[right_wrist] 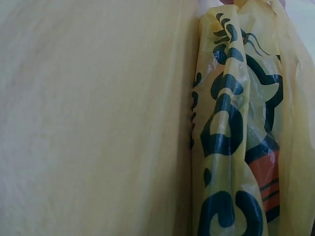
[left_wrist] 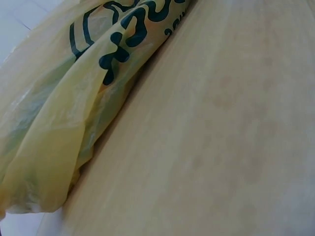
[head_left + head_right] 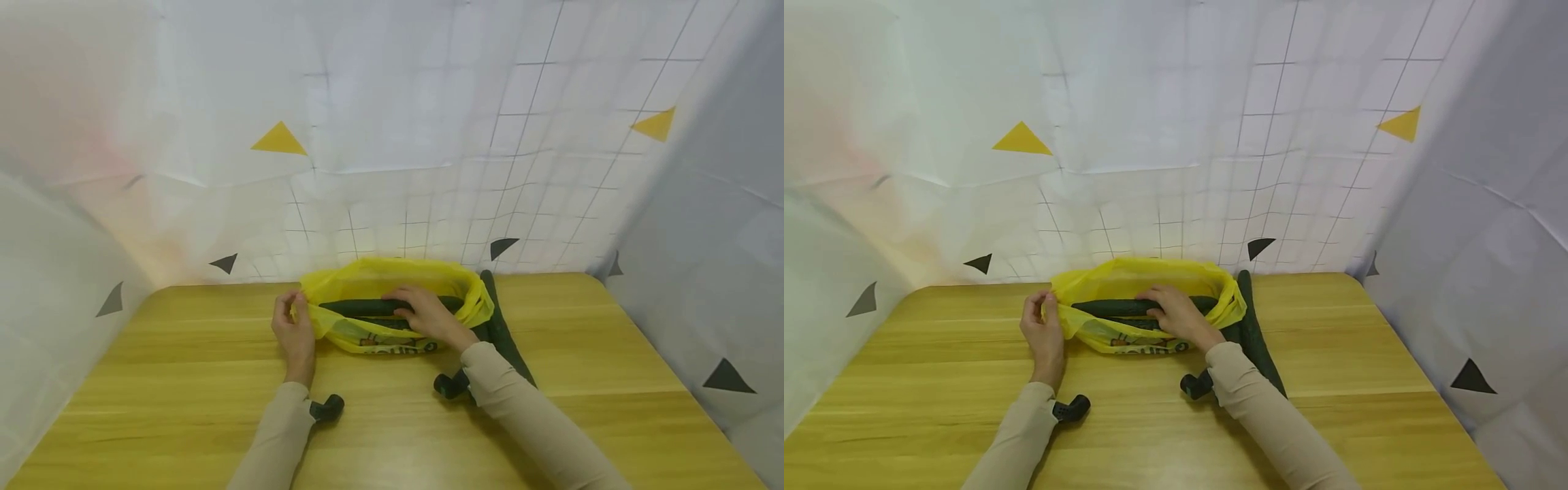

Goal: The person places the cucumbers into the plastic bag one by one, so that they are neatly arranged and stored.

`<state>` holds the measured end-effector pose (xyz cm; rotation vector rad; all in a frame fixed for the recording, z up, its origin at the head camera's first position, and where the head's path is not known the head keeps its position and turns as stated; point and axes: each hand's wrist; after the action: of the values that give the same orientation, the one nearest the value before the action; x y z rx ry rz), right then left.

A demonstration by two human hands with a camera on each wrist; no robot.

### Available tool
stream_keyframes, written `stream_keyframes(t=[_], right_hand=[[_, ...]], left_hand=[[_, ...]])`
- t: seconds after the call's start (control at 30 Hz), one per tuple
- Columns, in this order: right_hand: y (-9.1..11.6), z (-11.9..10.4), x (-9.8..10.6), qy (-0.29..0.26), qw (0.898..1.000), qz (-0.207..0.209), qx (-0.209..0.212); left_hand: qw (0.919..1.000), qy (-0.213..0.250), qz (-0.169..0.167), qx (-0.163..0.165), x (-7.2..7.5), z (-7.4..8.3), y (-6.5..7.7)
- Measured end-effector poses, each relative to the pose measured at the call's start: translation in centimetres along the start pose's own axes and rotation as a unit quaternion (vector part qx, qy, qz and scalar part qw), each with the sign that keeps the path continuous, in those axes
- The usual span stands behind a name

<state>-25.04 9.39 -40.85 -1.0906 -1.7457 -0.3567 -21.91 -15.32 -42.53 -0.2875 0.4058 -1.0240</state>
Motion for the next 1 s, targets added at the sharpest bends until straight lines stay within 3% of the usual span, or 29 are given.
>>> stream_keyframes(t=[0.27,1.0], right_hand=[[-0.19,-0.01,-0.18,0.003,1.000,0.004,-0.003],[-0.61,0.39,-0.89,-0.019,0.999,-0.016,-0.029]], left_hand=[[0.9999,0.011,-0.002,0.012,0.07,0.02,0.03],[0.9996,-0.016,-0.008,0.024,0.12,0.01,0.08]])
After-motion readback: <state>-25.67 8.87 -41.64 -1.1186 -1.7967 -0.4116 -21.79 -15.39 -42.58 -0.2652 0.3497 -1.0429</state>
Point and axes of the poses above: each hand's wrist, its own y-axis away from the middle knuckle, its own x-axis out of the back of the hand, z = x × y, and after that the axes turned 4 degrees about -x, right-handed
